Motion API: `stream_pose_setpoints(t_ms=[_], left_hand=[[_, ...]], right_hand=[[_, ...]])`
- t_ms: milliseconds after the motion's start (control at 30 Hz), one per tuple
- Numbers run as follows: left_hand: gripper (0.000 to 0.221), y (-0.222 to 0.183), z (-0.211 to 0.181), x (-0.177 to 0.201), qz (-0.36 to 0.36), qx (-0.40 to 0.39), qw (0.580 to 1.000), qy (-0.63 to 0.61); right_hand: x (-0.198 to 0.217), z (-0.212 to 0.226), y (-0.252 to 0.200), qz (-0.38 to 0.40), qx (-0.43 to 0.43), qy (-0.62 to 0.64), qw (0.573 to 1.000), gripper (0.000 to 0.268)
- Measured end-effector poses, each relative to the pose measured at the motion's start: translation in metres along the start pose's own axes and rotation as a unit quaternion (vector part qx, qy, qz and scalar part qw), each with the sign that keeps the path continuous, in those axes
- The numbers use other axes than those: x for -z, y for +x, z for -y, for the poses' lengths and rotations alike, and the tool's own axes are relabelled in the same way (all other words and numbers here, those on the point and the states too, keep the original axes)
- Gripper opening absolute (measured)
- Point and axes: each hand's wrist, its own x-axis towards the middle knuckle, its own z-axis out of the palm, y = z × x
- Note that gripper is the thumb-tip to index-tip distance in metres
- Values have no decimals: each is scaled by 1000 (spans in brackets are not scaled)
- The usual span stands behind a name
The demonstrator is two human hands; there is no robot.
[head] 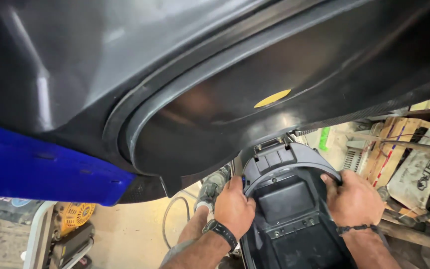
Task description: Inspecting and manipulating components inside the motorcycle storage compartment under the seat
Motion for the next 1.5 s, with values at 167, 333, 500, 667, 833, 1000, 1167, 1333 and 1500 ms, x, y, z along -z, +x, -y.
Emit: stream_pose_setpoints(t_ms=[167,333,500,667,833,1000,1167,1333,1500], left_hand=[[16,-3,-4,5,-2,-15,1000,-3],[16,-5,-5,1,-7,1,1000,-12],[30,-4,-1,-2,-12,0,1000,-2],[28,1,0,-6,-44,-2,999,19],[32,6,1,-2,-28,-3,1000,9],[34,2,0,2,-11,-9,1000,1],[40,2,2,1,-7,-6,1000,-13],[38,2,1,0,-2,10,1000,-5],[41,0,2,0,8,24,1000,-7]], right_hand=[[-7,-3,0,-60,29,-13,998,45],[25,18,-20,-145,105,64,982,40],[-7,66,-38,-202,252,270,907,11],[-152,67,15,-180,3,-1,984,24],[-147,90,18,-117,-69,-18,991,14],[-129,94,14,-32,-114,-29,993,14],[-139,90,15,-32,-117,-35,992,14],[-127,97,16,7,-131,-73,989,12],[-113,105,14,47,-148,-77,985,13]])
